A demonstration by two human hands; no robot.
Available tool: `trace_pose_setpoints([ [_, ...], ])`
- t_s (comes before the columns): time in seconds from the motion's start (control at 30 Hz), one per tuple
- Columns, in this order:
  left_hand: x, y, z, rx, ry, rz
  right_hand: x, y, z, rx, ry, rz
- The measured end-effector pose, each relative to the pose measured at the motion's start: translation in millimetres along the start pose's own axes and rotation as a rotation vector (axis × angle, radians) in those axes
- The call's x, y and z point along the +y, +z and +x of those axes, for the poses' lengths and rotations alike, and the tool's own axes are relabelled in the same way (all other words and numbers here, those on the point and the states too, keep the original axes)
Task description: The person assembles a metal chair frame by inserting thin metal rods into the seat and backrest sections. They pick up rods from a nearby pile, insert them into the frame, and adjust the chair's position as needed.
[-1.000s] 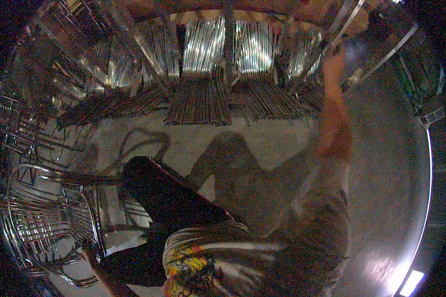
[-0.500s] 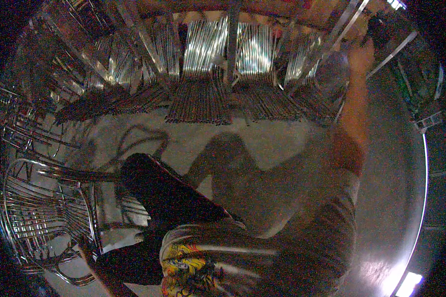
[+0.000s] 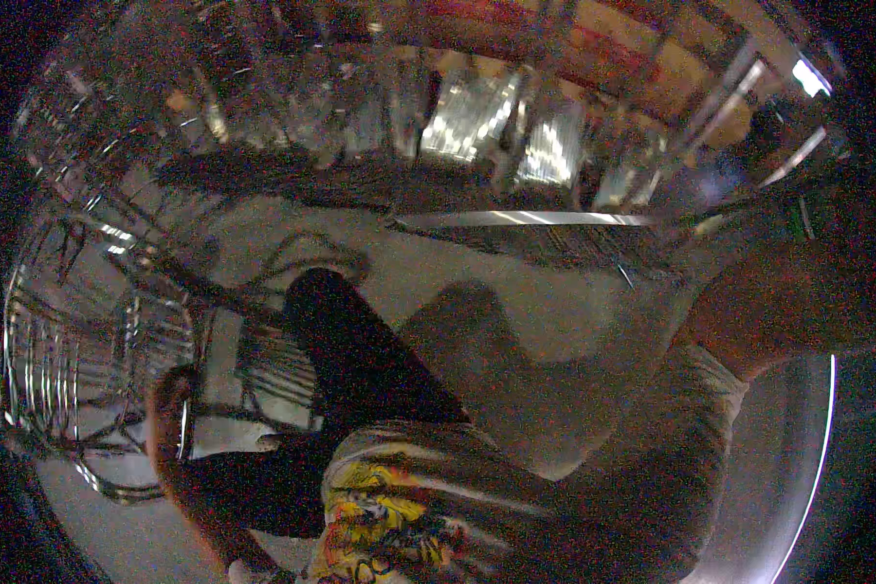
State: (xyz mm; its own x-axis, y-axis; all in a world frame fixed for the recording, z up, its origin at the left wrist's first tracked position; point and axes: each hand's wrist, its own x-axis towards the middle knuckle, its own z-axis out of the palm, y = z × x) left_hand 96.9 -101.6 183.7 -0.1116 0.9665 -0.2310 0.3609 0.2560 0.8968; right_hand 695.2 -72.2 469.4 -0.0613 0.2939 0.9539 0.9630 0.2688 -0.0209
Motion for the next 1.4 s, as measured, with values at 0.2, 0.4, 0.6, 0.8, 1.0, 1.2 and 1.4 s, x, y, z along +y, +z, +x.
trace_pose_setpoints([
  [0.2,81.9,50.5,2.2,-0.250,0.367,-0.058,-93.4,47.5,-15.8,0.088,0.172,1.007],
  [0.4,99.7,-15.8,78.4,0.250,0.661,-1.103,-214.0,143.2,-61.9,-0.012,0.443,2.305],
  [0.6,-25.9,-137.7,79.2,1.143,0.344,-0.489,-328.8,261.9,-183.4,-0.683,1.257,1.450],
  [0.8,-163.2,-197.5,78.5,1.248,0.232,-0.269,-365.8,350.9,-283.6,-1.837,0.655,1.471],
  [1.0,-171.3,-208.6,38.6,1.300,0.150,-0.174,-424.6,373.7,-312.2,-2.100,0.088,1.139],
  [1.2,-64.7,-203.6,-16.7,1.144,0.446,-0.304,-465.2,334.2,-183.5,-0.618,-0.664,0.927],
  [1.4,-21.2,-170.7,-46.8,0.931,0.597,-0.252,-467.2,392.7,23.2,-0.076,-0.968,0.407],
])
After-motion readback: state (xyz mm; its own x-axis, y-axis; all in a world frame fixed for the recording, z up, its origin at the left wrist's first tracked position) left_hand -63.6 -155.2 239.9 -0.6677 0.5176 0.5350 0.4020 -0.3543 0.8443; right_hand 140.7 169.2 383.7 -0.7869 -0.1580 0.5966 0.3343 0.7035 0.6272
